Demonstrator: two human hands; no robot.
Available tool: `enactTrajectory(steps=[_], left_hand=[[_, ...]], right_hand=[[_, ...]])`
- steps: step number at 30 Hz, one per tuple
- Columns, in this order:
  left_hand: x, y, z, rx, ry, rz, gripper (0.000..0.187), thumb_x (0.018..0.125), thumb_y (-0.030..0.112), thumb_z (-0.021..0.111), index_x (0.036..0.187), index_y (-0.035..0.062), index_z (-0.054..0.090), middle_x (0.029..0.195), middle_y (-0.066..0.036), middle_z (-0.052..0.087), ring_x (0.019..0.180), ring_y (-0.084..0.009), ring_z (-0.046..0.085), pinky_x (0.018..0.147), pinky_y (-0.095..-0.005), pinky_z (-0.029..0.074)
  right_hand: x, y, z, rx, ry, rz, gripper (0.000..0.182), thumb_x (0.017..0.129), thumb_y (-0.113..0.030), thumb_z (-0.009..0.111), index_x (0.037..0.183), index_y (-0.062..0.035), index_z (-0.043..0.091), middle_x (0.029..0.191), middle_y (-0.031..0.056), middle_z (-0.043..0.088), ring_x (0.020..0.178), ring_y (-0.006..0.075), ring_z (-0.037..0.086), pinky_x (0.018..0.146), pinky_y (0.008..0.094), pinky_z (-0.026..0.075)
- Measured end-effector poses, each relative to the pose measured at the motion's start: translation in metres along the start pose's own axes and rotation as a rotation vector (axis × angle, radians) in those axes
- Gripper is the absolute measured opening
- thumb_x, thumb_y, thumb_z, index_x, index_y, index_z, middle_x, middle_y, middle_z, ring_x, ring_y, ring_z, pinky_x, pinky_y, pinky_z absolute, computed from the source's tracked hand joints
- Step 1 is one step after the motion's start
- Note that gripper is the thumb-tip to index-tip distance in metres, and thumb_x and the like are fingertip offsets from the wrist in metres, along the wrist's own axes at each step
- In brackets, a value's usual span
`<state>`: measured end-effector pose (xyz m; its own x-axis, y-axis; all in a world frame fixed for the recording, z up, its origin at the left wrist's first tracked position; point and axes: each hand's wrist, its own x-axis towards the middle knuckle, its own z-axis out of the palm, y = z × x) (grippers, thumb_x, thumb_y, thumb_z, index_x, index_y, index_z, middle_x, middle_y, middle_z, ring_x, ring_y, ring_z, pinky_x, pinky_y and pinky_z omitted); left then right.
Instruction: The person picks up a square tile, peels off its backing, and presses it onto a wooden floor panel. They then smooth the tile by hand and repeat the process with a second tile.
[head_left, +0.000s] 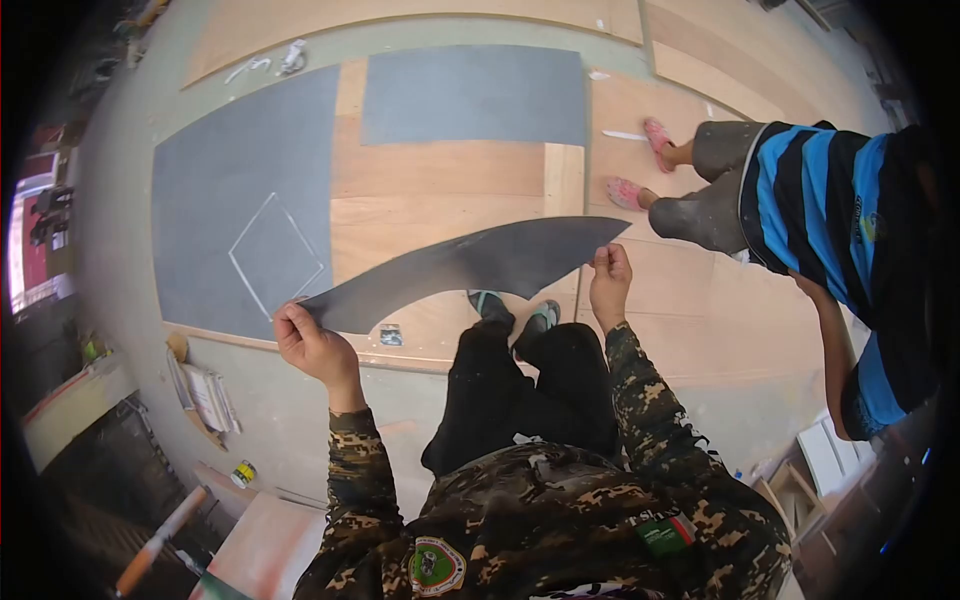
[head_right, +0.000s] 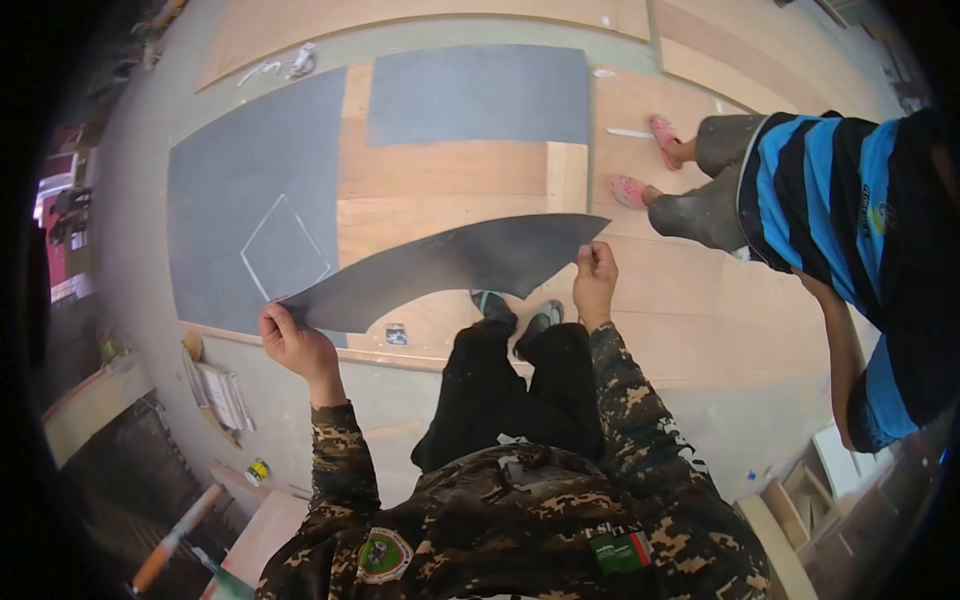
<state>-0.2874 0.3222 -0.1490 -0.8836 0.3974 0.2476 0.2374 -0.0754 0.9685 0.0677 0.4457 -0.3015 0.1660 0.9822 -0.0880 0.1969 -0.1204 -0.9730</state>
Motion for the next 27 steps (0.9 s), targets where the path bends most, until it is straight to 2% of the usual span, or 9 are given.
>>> enactTrajectory(steps=[3, 4, 8, 13, 17, 27], left_hand=[[0.005, -0.012, 0.005, -0.040, -0.052, -0.047, 0.024, 0.103, 0.018, 0.049, 0.085, 0.0032, 0.055, 0.082, 0.000, 0.055, 0.077, -0.0084, 0.046, 0.074, -0.0239, 0.040], [0.006, -0.019, 0.004, -0.067, -0.067, -0.062, 0.023, 0.102, 0.018, 0.050, 0.088, 0.0015, 0.055, 0.086, -0.004, 0.058, 0.081, -0.0107, 0.051, 0.077, -0.0255, 0.042], [0.008, -0.017, 0.003, -0.080, -0.060, -0.101, 0.024, 0.103, 0.020, 0.050, 0.088, 0.0015, 0.055, 0.087, -0.005, 0.058, 0.082, -0.0110, 0.051, 0.078, -0.0262, 0.042], [0.012, -0.032, 0.009, -0.089, -0.063, -0.155, 0.025, 0.103, 0.022, 0.050, 0.089, 0.0021, 0.055, 0.087, -0.004, 0.058, 0.081, -0.0111, 0.051, 0.077, -0.0267, 0.042], [0.007, -0.036, 0.004, -0.089, -0.070, -0.196, 0.026, 0.103, 0.023, 0.049, 0.090, 0.0024, 0.054, 0.089, -0.004, 0.057, 0.085, -0.0118, 0.050, 0.080, -0.0276, 0.041], [-0.021, -0.061, 0.015, -0.030, -0.168, -0.270, 0.023, 0.104, 0.022, 0.047, 0.092, 0.0034, 0.055, 0.090, -0.003, 0.057, 0.085, -0.0110, 0.052, 0.081, -0.0276, 0.042]], right_hand=[[0.003, -0.004, 0.000, -0.040, 0.026, -0.004, 0.016, 0.100, -0.016, 0.055, 0.090, -0.0036, 0.052, 0.076, -0.0010, 0.050, 0.069, 0.0073, 0.046, 0.061, 0.0241, 0.042], [0.005, -0.004, 0.001, -0.059, 0.045, -0.026, 0.016, 0.100, -0.017, 0.054, 0.091, -0.0041, 0.051, 0.076, -0.0010, 0.049, 0.068, 0.0072, 0.044, 0.060, 0.0241, 0.040], [0.001, -0.019, 0.000, -0.140, 0.077, -0.074, 0.016, 0.101, -0.017, 0.053, 0.091, -0.0042, 0.050, 0.076, -0.0012, 0.047, 0.068, 0.0077, 0.042, 0.060, 0.0240, 0.039], [0.006, -0.007, 0.001, -0.179, 0.126, -0.139, 0.017, 0.102, -0.018, 0.049, 0.094, -0.0041, 0.047, 0.076, -0.0017, 0.042, 0.067, 0.0078, 0.039, 0.059, 0.0244, 0.037], [-0.002, -0.014, -0.002, -0.213, 0.067, -0.072, 0.016, 0.102, -0.018, 0.049, 0.096, -0.0040, 0.046, 0.078, -0.0013, 0.042, 0.069, 0.0076, 0.039, 0.061, 0.0238, 0.037], [-0.015, 0.018, -0.029, -0.311, 0.134, 0.022, 0.021, 0.103, -0.022, 0.047, 0.092, -0.0038, 0.044, 0.076, 0.0002, 0.040, 0.070, 0.0110, 0.039, 0.063, 0.0267, 0.037]])
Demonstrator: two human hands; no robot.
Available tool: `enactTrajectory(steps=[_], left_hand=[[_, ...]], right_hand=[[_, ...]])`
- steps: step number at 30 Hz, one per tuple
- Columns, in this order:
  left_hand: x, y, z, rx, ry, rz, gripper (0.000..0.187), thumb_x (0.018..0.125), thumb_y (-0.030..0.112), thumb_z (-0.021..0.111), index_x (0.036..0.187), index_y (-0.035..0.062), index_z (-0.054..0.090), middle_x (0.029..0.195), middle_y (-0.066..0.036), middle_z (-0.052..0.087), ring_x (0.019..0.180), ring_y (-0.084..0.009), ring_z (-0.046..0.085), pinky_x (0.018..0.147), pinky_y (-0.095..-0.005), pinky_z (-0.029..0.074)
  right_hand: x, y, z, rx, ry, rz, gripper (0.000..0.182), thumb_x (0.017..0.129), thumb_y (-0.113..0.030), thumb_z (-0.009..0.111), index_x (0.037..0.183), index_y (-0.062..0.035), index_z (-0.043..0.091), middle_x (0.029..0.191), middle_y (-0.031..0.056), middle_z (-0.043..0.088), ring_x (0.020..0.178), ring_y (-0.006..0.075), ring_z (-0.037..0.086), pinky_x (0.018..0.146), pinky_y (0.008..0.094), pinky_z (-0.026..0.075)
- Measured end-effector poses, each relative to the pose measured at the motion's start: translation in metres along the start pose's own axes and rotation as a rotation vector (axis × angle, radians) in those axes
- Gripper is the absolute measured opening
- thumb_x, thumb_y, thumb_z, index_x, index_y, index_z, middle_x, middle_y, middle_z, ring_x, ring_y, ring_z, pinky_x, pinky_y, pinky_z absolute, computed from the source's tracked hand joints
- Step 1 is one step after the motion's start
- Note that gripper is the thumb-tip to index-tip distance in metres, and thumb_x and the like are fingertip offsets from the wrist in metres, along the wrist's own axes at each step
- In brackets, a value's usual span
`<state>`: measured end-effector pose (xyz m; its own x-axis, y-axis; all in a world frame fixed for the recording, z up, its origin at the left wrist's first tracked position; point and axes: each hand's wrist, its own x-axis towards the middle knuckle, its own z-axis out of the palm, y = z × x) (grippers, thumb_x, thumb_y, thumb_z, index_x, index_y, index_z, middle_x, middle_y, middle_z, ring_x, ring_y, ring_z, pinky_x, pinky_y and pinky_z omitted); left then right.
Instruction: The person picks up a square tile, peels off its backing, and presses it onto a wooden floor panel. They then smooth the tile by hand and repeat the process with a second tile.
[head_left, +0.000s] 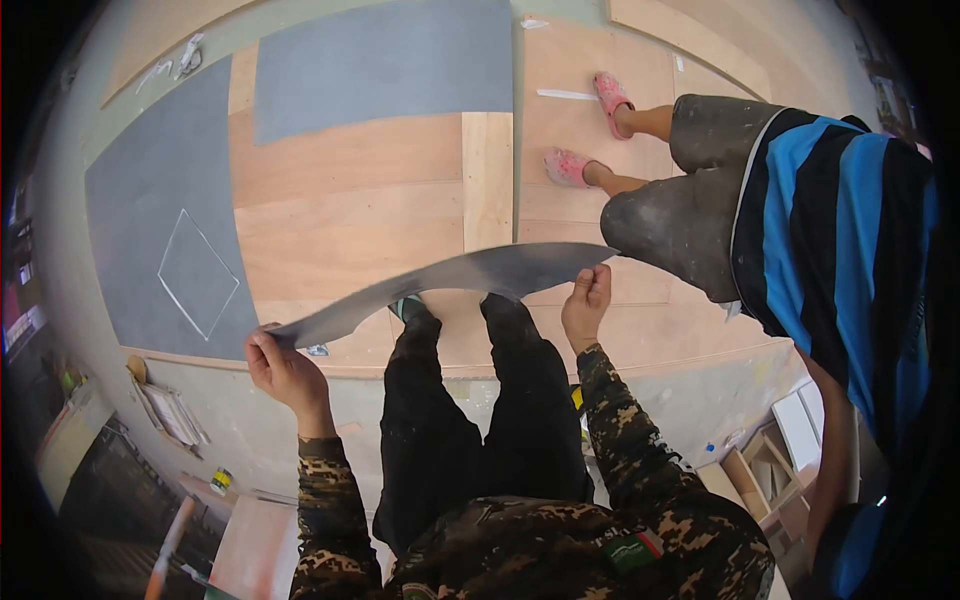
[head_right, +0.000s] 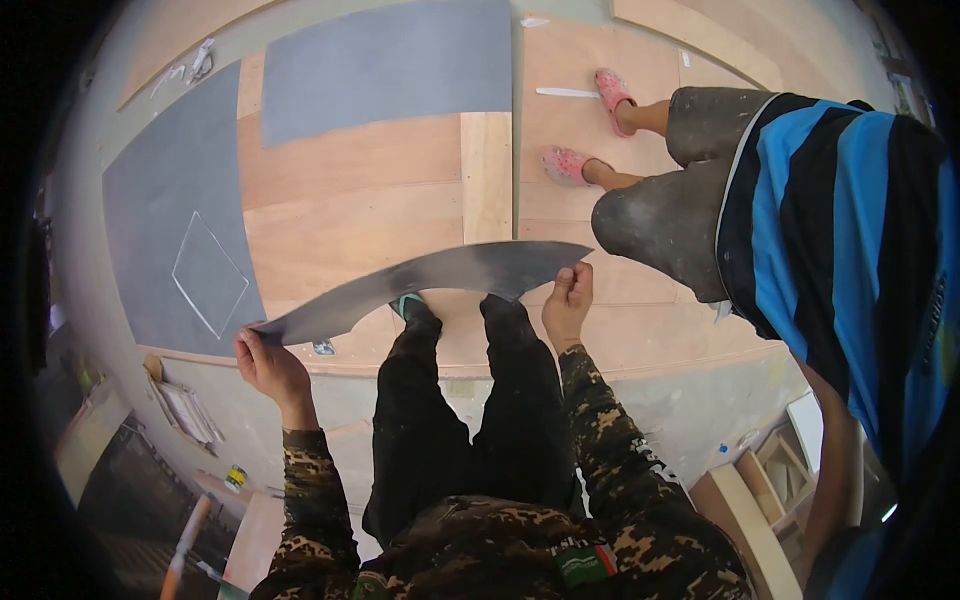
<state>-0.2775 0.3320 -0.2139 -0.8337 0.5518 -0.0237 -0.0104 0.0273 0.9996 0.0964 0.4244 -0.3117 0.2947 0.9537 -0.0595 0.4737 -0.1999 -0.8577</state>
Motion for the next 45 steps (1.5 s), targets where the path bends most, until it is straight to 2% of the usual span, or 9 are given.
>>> enactTrajectory(steps=[10, 15, 19, 28, 29, 30, 32, 33, 45], left_hand=[[0.019, -0.016, 0.022, 0.164, 0.088, -0.003, 0.026, 0.103, 0.021, 0.050, 0.082, 0.0054, 0.053, 0.076, 0.005, 0.047, 0.073, -0.0062, 0.040, 0.069, -0.0225, 0.036], [0.019, -0.039, 0.025, 0.122, 0.086, -0.066, 0.027, 0.103, 0.022, 0.050, 0.082, 0.0055, 0.052, 0.078, 0.003, 0.051, 0.075, -0.0068, 0.044, 0.070, -0.0240, 0.040], [0.033, -0.065, 0.012, 0.194, 0.101, -0.037, 0.026, 0.102, 0.023, 0.052, 0.084, 0.0041, 0.053, 0.080, 0.001, 0.053, 0.076, -0.0084, 0.046, 0.071, -0.0242, 0.041], [0.074, -0.114, 0.025, 0.172, 0.124, -0.097, 0.027, 0.101, 0.022, 0.053, 0.080, 0.0056, 0.053, 0.074, 0.005, 0.045, 0.069, -0.0060, 0.037, 0.062, -0.0230, 0.032], [0.084, -0.129, 0.024, 0.161, 0.106, -0.128, 0.028, 0.101, 0.023, 0.054, 0.078, 0.0062, 0.053, 0.072, 0.006, 0.044, 0.068, -0.0055, 0.035, 0.060, -0.0232, 0.030], [0.082, -0.132, 0.028, 0.166, 0.114, -0.111, 0.028, 0.101, 0.023, 0.054, 0.078, 0.0062, 0.053, 0.072, 0.006, 0.044, 0.068, -0.0055, 0.035, 0.060, -0.0232, 0.030], [0.098, -0.156, 0.029, 0.223, 0.118, -0.277, 0.028, 0.100, 0.024, 0.055, 0.078, 0.0064, 0.055, 0.071, 0.007, 0.043, 0.066, -0.0051, 0.033, 0.058, -0.0237, 0.027], [0.104, -0.157, 0.039, 0.236, 0.128, -0.269, 0.028, 0.100, 0.025, 0.055, 0.080, 0.0052, 0.057, 0.071, 0.007, 0.045, 0.067, -0.0052, 0.036, 0.059, -0.0235, 0.030], [0.230, -0.263, 0.102, 0.389, -0.143, -0.140, 0.035, 0.095, 0.029, 0.059, 0.104, -0.0034, 0.068, 0.092, -0.004, 0.064, 0.085, -0.0122, 0.053, 0.077, -0.0281, 0.044]], right_hand=[[-0.013, 0.031, 0.019, 0.061, -0.078, 0.083, 0.019, 0.101, -0.019, 0.050, 0.089, -0.0047, 0.049, 0.073, -0.0001, 0.048, 0.069, 0.0091, 0.043, 0.060, 0.0258, 0.038], [-0.015, 0.032, 0.031, -0.045, -0.026, 0.075, 0.019, 0.099, -0.020, 0.051, 0.095, -0.0021, 0.050, 0.075, 0.0106, 0.049, 0.071, 0.0207, 0.049, 0.067, 0.0356, 0.043], [-0.017, 0.046, 0.044, -0.064, -0.023, 0.100, 0.020, 0.099, -0.022, 0.053, 0.098, -0.0016, 0.052, 0.078, 0.0120, 0.054, 0.071, 0.0220, 0.052, 0.067, 0.0347, 0.045], [0.001, 0.066, 0.067, -0.083, -0.104, -0.098, 0.015, 0.098, -0.017, 0.054, 0.093, -0.0028, 0.051, 0.071, 0.0114, 0.055, 0.062, 0.0224, 0.053, 0.059, 0.0346, 0.045], [0.003, 0.069, 0.075, -0.076, -0.092, -0.111, 0.017, 0.100, -0.018, 0.052, 0.091, -0.0025, 0.051, 0.066, 0.0032, 0.049, 0.060, 0.0112, 0.046, 0.055, 0.0279, 0.040], [0.010, 0.070, 0.070, -0.057, -0.098, -0.115, 0.017, 0.100, -0.018, 0.052, 0.091, -0.0025, 0.051, 0.066, 0.0032, 0.049, 0.060, 0.0112, 0.046, 0.055, 0.0279, 0.040], [0.018, 0.072, 0.081, -0.152, -0.097, -0.112, 0.012, 0.095, -0.013, 0.056, 0.091, -0.0024, 0.053, 0.069, 0.0142, 0.057, 0.059, 0.0281, 0.057, 0.058, 0.0372, 0.046], [0.023, 0.064, 0.083, -0.158, -0.100, -0.073, 0.013, 0.095, -0.013, 0.056, 0.089, -0.0022, 0.053, 0.069, 0.0159, 0.058, 0.060, 0.0298, 0.059, 0.058, 0.0383, 0.046], [0.132, 0.128, 0.165, -0.208, -0.040, -0.243, 0.022, 0.093, -0.020, 0.060, 0.085, -0.0003, 0.057, 0.068, 0.0176, 0.060, 0.062, 0.0328, 0.059, 0.060, 0.0419, 0.045]])
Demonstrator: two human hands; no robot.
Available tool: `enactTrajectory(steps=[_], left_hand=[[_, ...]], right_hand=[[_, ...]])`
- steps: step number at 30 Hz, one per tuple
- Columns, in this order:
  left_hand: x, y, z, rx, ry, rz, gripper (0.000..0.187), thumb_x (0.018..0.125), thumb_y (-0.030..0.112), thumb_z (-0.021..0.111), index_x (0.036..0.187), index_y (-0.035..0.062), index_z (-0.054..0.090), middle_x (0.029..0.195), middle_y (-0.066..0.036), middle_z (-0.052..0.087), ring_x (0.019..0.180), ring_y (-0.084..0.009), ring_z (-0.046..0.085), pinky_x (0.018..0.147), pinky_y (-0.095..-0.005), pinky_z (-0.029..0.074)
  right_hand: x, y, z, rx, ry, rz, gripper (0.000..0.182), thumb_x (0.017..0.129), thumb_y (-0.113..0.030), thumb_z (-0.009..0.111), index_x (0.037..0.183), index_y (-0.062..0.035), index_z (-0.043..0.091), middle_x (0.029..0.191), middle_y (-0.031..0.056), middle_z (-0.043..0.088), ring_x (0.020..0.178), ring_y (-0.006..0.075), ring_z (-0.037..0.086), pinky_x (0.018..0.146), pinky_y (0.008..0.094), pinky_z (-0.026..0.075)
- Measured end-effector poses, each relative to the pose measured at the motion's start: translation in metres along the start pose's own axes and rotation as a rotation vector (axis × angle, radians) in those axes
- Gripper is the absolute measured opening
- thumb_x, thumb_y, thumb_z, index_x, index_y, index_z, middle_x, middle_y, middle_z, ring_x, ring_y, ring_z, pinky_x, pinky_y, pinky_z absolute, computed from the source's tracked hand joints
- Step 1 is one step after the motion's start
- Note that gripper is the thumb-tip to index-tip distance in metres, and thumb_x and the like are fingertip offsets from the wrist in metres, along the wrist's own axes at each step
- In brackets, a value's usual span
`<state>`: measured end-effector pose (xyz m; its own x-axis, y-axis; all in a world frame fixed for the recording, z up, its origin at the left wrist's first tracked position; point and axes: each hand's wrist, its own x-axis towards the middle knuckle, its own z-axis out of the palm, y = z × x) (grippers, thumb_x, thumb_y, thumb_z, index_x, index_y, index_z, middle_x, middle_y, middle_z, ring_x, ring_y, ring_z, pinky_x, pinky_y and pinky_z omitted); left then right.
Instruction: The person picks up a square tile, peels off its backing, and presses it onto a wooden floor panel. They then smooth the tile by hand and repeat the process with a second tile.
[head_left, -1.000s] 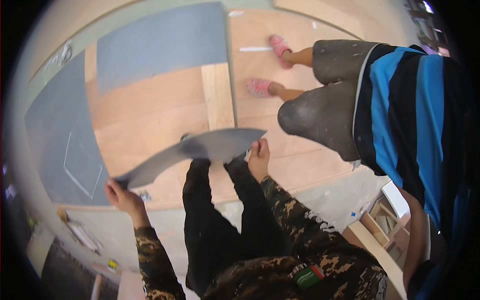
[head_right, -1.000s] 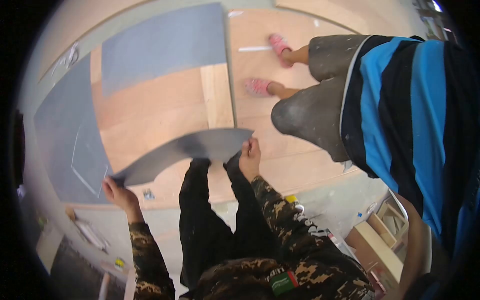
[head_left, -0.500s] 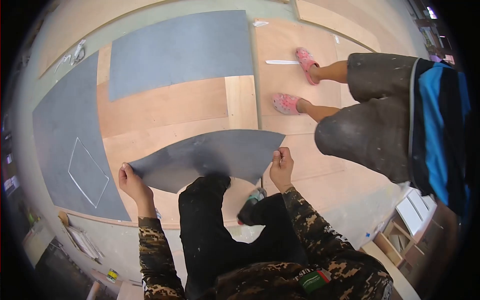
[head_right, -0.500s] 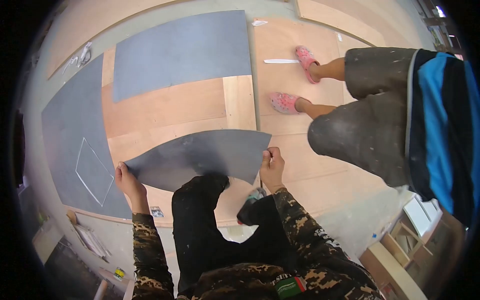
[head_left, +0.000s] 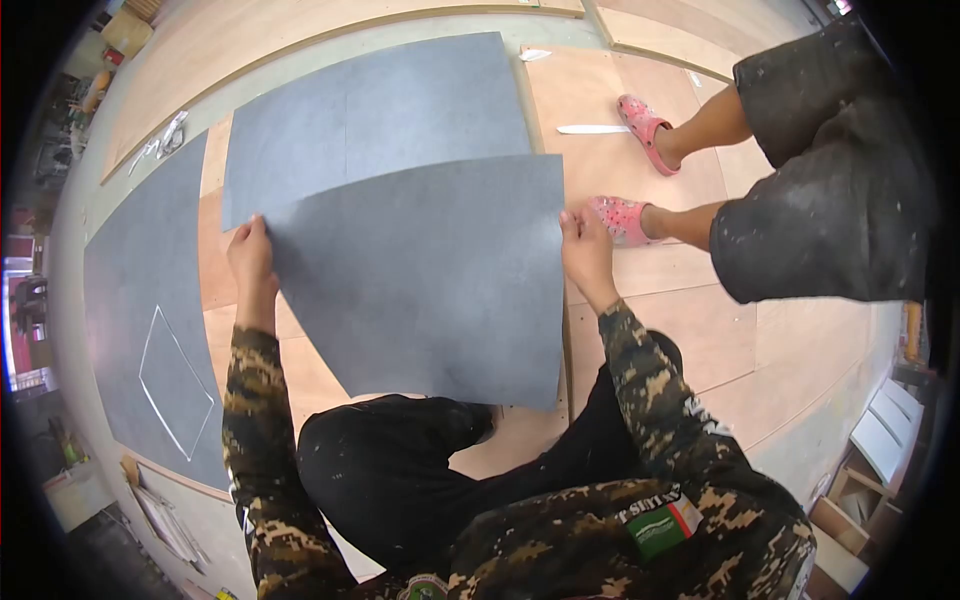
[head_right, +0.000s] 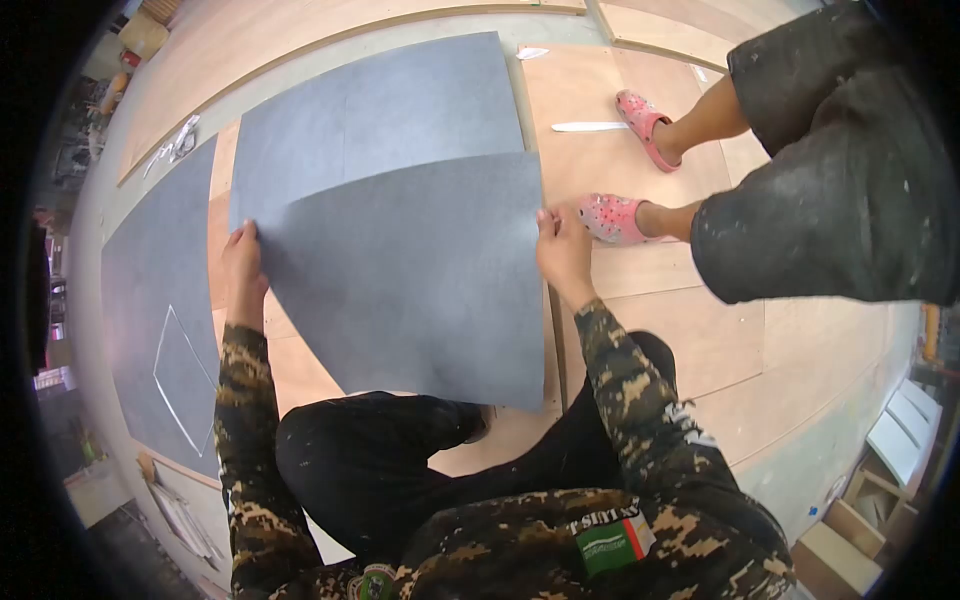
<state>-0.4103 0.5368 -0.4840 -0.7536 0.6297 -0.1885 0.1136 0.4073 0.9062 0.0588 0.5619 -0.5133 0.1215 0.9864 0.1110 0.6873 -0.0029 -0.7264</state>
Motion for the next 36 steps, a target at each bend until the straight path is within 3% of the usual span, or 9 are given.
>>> enactTrajectory(steps=[3, 6, 8, 14, 17, 21, 27, 29, 36], left_hand=[[0.001, -0.011, 0.045, 0.028, 0.089, 0.045, 0.036, 0.091, 0.032, 0.064, 0.098, -0.0033, 0.070, 0.087, -0.007, 0.067, 0.081, -0.0139, 0.056, 0.073, -0.0303, 0.046], [0.019, -0.039, 0.070, 0.082, 0.068, 0.029, 0.036, 0.090, 0.031, 0.064, 0.096, -0.0035, 0.070, 0.085, -0.010, 0.068, 0.079, -0.0162, 0.058, 0.072, -0.0318, 0.047], [0.026, -0.046, 0.075, 0.120, 0.047, 0.024, 0.035, 0.089, 0.030, 0.064, 0.096, -0.0039, 0.070, 0.084, -0.012, 0.069, 0.080, -0.0179, 0.060, 0.073, -0.0327, 0.048], [0.038, -0.043, 0.098, 0.303, 0.025, -0.046, 0.036, 0.090, 0.032, 0.063, 0.095, -0.0034, 0.070, 0.095, -0.019, 0.070, 0.092, -0.0278, 0.066, 0.081, -0.0374, 0.050], [0.048, -0.051, 0.114, 0.426, -0.014, -0.074, 0.037, 0.090, 0.033, 0.063, 0.099, -0.0022, 0.070, 0.100, -0.019, 0.070, 0.095, -0.0303, 0.065, 0.083, -0.0384, 0.050], [0.073, -0.077, 0.141, 0.562, -0.046, -0.072, 0.039, 0.090, 0.036, 0.063, 0.102, -0.0008, 0.070, 0.103, -0.019, 0.070, 0.099, -0.0321, 0.065, 0.085, -0.0397, 0.050], [0.087, -0.106, 0.160, 0.624, -0.121, -0.160, 0.045, 0.093, 0.041, 0.056, 0.105, -0.0001, 0.071, 0.111, -0.021, 0.068, 0.105, -0.0340, 0.064, 0.087, -0.0402, 0.050], [0.099, -0.120, 0.163, 0.674, -0.142, -0.144, 0.047, 0.093, 0.042, 0.055, 0.106, -0.0001, 0.070, 0.113, -0.021, 0.067, 0.107, -0.0343, 0.063, 0.088, -0.0401, 0.050], [0.105, -0.129, 0.169, 0.743, -0.165, -0.262, 0.051, 0.094, 0.043, 0.054, 0.111, -0.0033, 0.068, 0.120, -0.021, 0.065, 0.111, -0.0343, 0.062, 0.093, -0.0388, 0.048]], right_hand=[[0.011, 0.031, 0.031, 0.079, 0.090, -0.031, 0.022, 0.091, -0.020, 0.063, 0.085, 0.0008, 0.060, 0.069, 0.0173, 0.062, 0.063, 0.0327, 0.060, 0.061, 0.0420, 0.046], [0.014, 0.043, 0.048, 0.098, 0.067, 0.121, 0.025, 0.089, -0.022, 0.065, 0.080, 0.0020, 0.063, 0.070, 0.0168, 0.065, 0.064, 0.0305, 0.062, 0.063, 0.0405, 0.048], [0.019, 0.052, 0.056, 0.099, 0.013, 0.313, 0.029, 0.089, -0.024, 0.066, 0.082, 0.0037, 0.066, 0.072, 0.0146, 0.066, 0.066, 0.0216, 0.062, 0.063, 0.0358, 0.047], [0.037, 0.067, 0.066, 0.144, -0.039, 0.357, 0.031, 0.089, -0.023, 0.066, 0.077, 0.0057, 0.067, 0.065, 0.0099, 0.063, 0.061, 0.0160, 0.057, 0.057, 0.0348, 0.044], [0.044, 0.084, 0.081, 0.302, -0.044, 0.489, 0.031, 0.088, -0.022, 0.068, 0.076, 0.0060, 0.065, 0.069, 0.0141, 0.065, 0.065, 0.0228, 0.061, 0.063, 0.0355, 0.048], [0.053, 0.106, 0.088, 0.188, -0.177, 0.565, 0.030, 0.089, -0.022, 0.068, 0.079, 0.0065, 0.066, 0.071, 0.0126, 0.065, 0.066, 0.0209, 0.060, 0.063, 0.0353, 0.047], [0.059, 0.122, 0.106, 0.229, -0.116, 0.563, 0.033, 0.090, -0.025, 0.066, 0.081, 0.0062, 0.066, 0.072, 0.0143, 0.066, 0.067, 0.0208, 0.060, 0.064, 0.0356, 0.047], [0.065, 0.127, 0.112, 0.203, -0.131, 0.516, 0.031, 0.092, -0.025, 0.065, 0.086, 0.0052, 0.065, 0.071, 0.0077, 0.061, 0.067, 0.0165, 0.054, 0.063, 0.0327, 0.045], [0.082, 0.123, 0.115, 0.151, -0.184, 0.554, 0.032, 0.091, -0.025, 0.066, 0.081, 0.0054, 0.065, 0.070, 0.0103, 0.064, 0.066, 0.0171, 0.056, 0.061, 0.0340, 0.045]])
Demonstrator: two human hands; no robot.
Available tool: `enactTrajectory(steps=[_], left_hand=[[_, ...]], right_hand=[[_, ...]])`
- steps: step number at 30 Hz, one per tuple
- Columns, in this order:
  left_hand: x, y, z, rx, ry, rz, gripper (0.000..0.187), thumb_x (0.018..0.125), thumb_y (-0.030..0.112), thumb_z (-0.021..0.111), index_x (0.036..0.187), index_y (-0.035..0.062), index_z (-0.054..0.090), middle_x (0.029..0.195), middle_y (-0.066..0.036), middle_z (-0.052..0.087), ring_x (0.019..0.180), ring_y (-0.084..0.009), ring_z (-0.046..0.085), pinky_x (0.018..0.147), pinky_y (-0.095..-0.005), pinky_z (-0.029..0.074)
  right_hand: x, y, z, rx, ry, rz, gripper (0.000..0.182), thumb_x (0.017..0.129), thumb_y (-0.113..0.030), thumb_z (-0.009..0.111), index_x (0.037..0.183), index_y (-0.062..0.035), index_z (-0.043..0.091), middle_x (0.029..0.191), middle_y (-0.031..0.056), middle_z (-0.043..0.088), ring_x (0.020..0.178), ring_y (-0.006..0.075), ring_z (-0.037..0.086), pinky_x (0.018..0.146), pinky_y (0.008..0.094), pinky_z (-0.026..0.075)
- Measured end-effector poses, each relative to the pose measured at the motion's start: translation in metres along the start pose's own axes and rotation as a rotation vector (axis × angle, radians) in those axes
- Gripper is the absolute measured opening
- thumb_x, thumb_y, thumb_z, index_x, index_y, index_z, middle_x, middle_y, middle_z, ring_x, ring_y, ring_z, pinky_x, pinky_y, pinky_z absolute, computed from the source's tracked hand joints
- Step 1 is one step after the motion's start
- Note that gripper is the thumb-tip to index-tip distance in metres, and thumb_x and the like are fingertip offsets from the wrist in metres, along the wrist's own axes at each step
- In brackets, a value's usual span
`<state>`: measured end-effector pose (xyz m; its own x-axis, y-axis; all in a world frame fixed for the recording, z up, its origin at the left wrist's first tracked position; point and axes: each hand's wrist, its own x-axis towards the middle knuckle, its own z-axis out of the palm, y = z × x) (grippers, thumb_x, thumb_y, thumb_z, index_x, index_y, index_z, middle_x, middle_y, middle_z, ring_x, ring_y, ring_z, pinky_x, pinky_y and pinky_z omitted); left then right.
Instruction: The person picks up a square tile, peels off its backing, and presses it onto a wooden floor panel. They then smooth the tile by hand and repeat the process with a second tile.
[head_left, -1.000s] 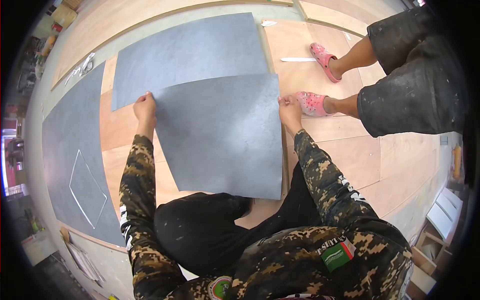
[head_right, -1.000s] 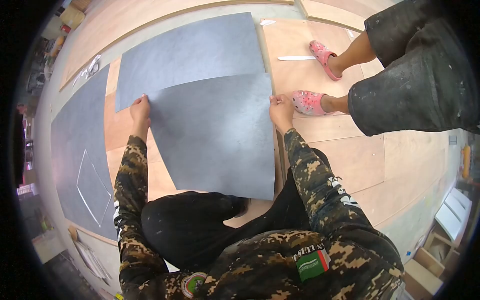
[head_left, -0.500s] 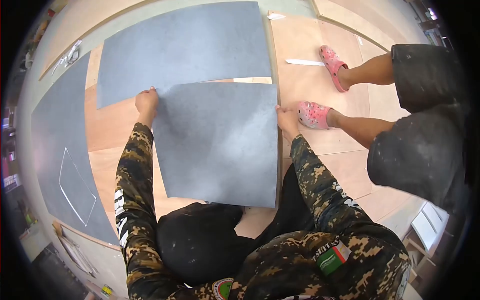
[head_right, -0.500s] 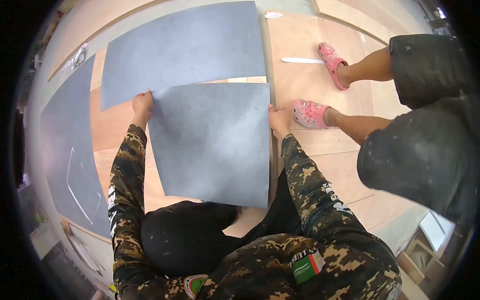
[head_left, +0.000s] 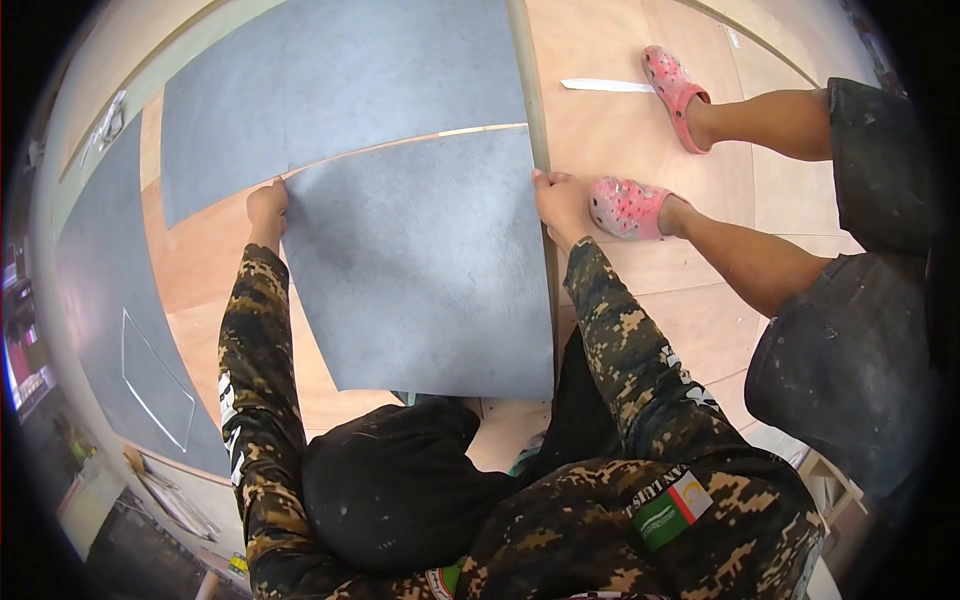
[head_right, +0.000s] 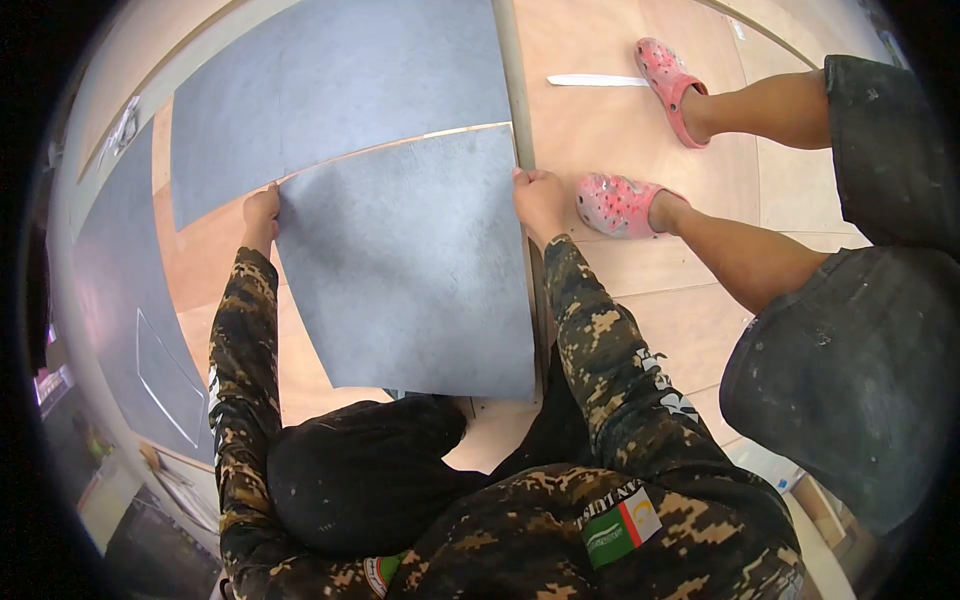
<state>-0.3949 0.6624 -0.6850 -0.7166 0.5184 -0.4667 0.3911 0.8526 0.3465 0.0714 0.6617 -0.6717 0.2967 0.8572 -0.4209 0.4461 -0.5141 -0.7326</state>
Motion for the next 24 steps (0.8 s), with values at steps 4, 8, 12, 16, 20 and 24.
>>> enactTrajectory(steps=[4, 8, 12, 16, 20, 24], left_hand=[[-0.001, 0.004, 0.002, -0.086, 0.007, -0.024, 0.052, 0.094, 0.044, 0.054, 0.111, -0.0033, 0.068, 0.120, -0.021, 0.065, 0.112, -0.0339, 0.061, 0.094, -0.0383, 0.047], [0.008, 0.002, 0.008, 0.044, 0.000, 0.043, 0.052, 0.094, 0.044, 0.054, 0.111, -0.0028, 0.068, 0.119, -0.020, 0.065, 0.112, -0.0336, 0.061, 0.093, -0.0378, 0.047], [0.010, 0.002, 0.012, 0.057, 0.008, 0.066, 0.051, 0.094, 0.044, 0.054, 0.111, -0.0022, 0.069, 0.118, -0.020, 0.066, 0.111, -0.0335, 0.061, 0.091, -0.0375, 0.048], [0.003, 0.003, 0.012, -0.046, 0.015, 0.033, 0.050, 0.094, 0.043, 0.054, 0.109, -0.0029, 0.069, 0.115, -0.021, 0.066, 0.108, -0.0343, 0.062, 0.090, -0.0374, 0.048], [0.007, 0.001, 0.016, -0.088, 0.023, 0.048, 0.050, 0.094, 0.042, 0.055, 0.109, -0.0037, 0.069, 0.113, -0.021, 0.067, 0.106, -0.0345, 0.062, 0.089, -0.0376, 0.047], [0.013, -0.002, 0.021, -0.102, 0.040, 0.037, 0.050, 0.094, 0.042, 0.055, 0.107, -0.0045, 0.069, 0.113, -0.022, 0.067, 0.106, -0.0342, 0.062, 0.089, -0.0378, 0.048]], right_hand=[[0.005, -0.003, 0.001, -0.004, 0.019, -0.005, 0.032, 0.090, -0.025, 0.067, 0.080, 0.0055, 0.066, 0.069, 0.0116, 0.065, 0.064, 0.0181, 0.057, 0.060, 0.0342, 0.045], [0.007, -0.002, 0.001, -0.016, 0.016, 0.000, 0.032, 0.090, -0.025, 0.067, 0.080, 0.0056, 0.066, 0.068, 0.0118, 0.064, 0.063, 0.0187, 0.057, 0.060, 0.0347, 0.045], [0.008, -0.002, 0.002, -0.026, 0.015, 0.002, 0.032, 0.090, -0.024, 0.067, 0.080, 0.0059, 0.066, 0.068, 0.0119, 0.064, 0.062, 0.0185, 0.056, 0.059, 0.0349, 0.045], [0.009, -0.005, 0.004, -0.016, 0.013, -0.010, 0.031, 0.090, -0.023, 0.067, 0.080, 0.0066, 0.066, 0.067, 0.0113, 0.063, 0.062, 0.0179, 0.055, 0.059, 0.0346, 0.044], [0.010, -0.005, 0.006, 0.007, 0.034, -0.011, 0.032, 0.091, -0.023, 0.066, 0.080, 0.0068, 0.066, 0.067, 0.0114, 0.063, 0.063, 0.0179, 0.055, 0.059, 0.0345, 0.044], [0.011, -0.004, 0.006, -0.002, 0.036, 0.008, 0.031, 0.091, -0.023, 0.066, 0.081, 0.0072, 0.066, 0.068, 0.0120, 0.063, 0.063, 0.0181, 0.055, 0.060, 0.0344, 0.045]])
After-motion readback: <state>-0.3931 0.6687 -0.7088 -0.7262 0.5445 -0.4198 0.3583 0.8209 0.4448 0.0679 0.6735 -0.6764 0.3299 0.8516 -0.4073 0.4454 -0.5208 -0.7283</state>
